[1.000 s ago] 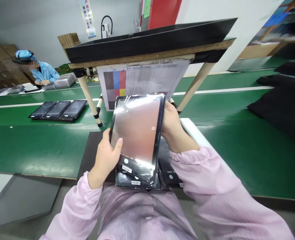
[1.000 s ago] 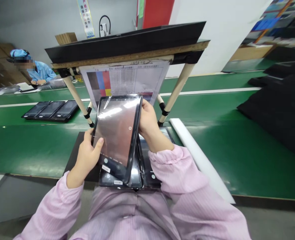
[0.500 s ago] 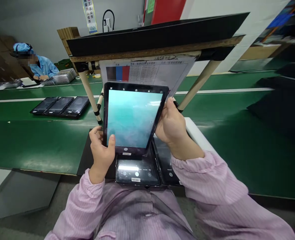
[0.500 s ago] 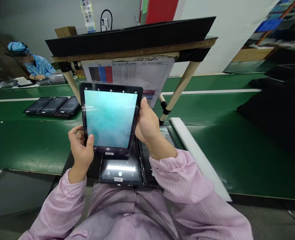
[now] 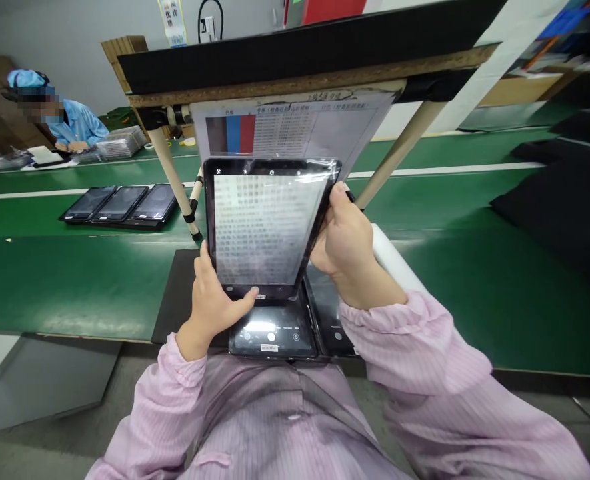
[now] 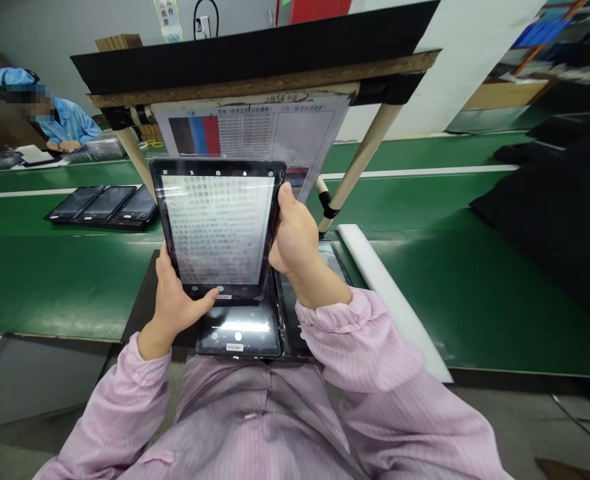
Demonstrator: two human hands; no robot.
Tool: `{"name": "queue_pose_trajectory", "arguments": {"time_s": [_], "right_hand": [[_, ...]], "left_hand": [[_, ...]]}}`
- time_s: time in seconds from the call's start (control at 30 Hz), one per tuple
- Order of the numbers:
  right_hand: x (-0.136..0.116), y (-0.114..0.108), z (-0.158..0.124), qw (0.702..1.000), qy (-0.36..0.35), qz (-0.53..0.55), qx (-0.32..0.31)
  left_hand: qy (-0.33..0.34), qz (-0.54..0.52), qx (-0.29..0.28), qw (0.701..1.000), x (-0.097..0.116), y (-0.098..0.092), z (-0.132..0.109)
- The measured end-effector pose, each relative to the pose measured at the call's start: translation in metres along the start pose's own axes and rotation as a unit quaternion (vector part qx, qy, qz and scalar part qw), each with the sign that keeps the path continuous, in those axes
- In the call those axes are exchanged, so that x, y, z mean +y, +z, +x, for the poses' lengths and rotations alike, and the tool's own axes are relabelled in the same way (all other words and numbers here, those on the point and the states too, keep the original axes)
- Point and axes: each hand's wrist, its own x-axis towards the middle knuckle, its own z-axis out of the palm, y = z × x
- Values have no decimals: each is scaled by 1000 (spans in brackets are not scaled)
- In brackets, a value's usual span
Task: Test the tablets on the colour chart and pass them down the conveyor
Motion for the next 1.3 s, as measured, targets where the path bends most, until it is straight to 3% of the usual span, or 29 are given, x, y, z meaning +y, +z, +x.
{"name": "queue_pose_trajectory", "arguments": {"time_s": [0.23, 0.4, 0.7, 0.93, 1.3], "right_hand": [[-12, 6, -13, 999, 41, -15, -32], [-17, 9, -21, 999, 29, -11, -34], [-20, 12, -25, 999, 3, -35, -34], [-20, 11, -25, 998, -5, -70, 2], [-20, 10, -25, 997, 3, -74, 1]], "left_hand": [[2, -19, -2, 1000, 3, -4, -16], [107, -60, 56, 991, -1, -7, -18], [85, -103, 42, 990, 8, -19, -16], [106, -120, 79, 984, 0, -7, -23], [109, -47, 60, 991, -5, 1, -31]]}}
